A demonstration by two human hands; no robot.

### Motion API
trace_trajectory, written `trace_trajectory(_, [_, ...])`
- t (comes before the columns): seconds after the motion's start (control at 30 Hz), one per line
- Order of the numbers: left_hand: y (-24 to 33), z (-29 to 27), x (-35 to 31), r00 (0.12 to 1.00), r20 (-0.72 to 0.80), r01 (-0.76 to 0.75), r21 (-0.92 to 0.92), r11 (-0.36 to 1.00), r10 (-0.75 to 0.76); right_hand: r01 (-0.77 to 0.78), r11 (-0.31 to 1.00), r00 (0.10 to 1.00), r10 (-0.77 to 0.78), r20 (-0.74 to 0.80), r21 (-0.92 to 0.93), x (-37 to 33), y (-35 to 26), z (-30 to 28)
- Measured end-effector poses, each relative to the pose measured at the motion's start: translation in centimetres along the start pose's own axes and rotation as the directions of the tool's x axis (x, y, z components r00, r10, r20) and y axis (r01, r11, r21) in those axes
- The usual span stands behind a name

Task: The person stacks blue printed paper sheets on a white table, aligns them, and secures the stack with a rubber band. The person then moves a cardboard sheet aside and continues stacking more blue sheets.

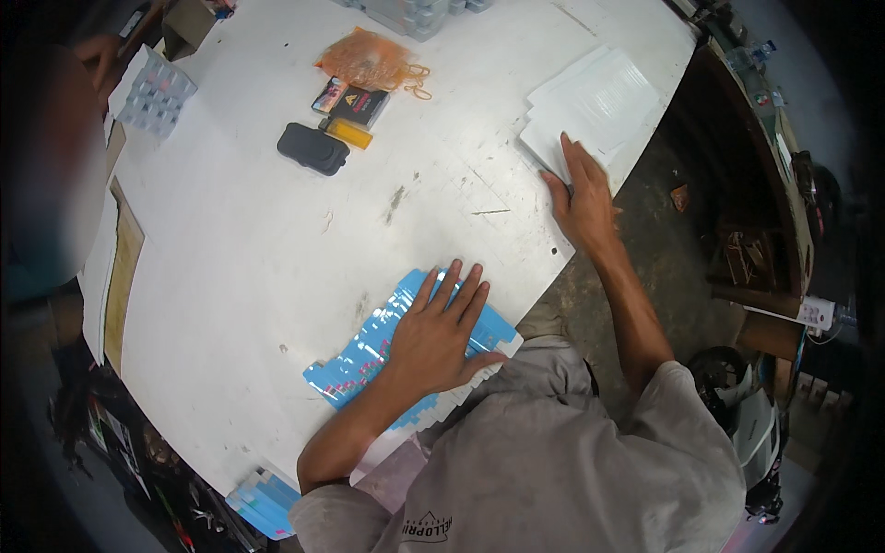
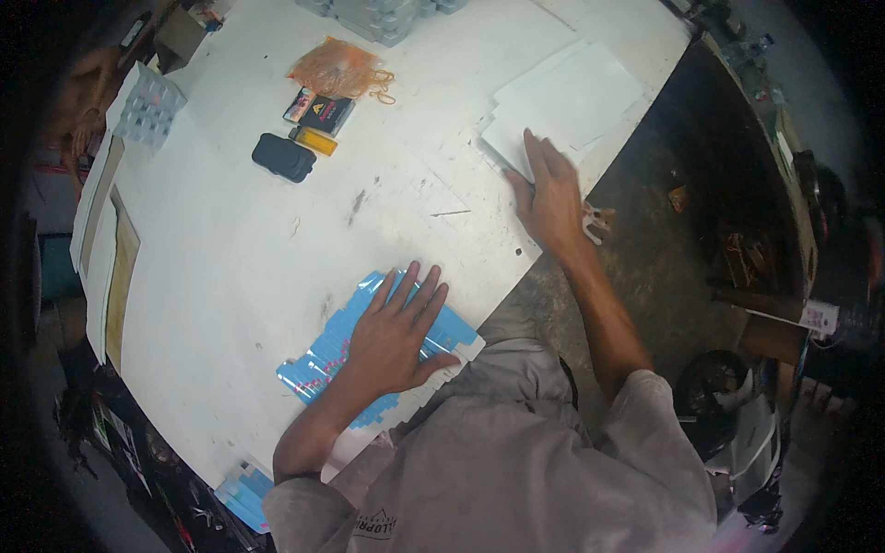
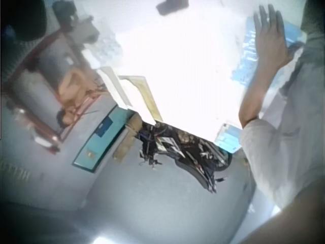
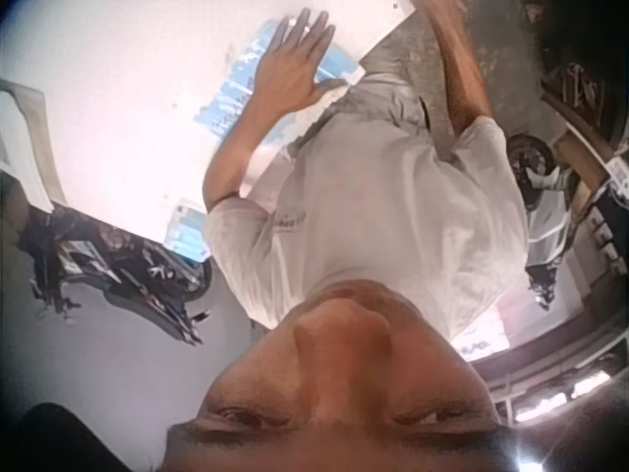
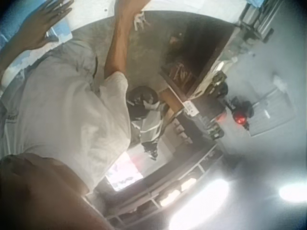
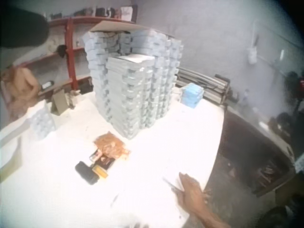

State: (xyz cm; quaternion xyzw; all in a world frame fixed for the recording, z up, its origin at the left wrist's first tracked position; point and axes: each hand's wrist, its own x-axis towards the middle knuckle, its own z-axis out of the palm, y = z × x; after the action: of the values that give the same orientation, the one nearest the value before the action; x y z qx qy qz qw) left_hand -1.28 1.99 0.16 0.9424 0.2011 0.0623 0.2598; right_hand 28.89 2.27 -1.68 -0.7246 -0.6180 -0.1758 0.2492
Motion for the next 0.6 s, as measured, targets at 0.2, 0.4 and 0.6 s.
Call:
trace_trajectory(0.2, [-0.2,0.8,0.0,0.999,-0.030,0.016,0.059,0.998,-0.015,-0.157,0.910,0.934,0.011,0.357,0.384,-4.3,-6.0,-2.8])
trace_trajectory(0.4, [0.0,1.0,0.0,0.998,-0.056,0.031,0.070,0.997,-0.027,-0.054,0.903,0.928,-0.112,0.354,0.427,-6.3,-8.6,-3.3])
trace_trajectory(0.6, [0.0,1.1,-0.5,0.996,-0.079,0.046,0.062,0.997,-0.041,-0.338,0.737,0.836,-0.050,0.546,0.585,-4.9,-9.7,-5.0])
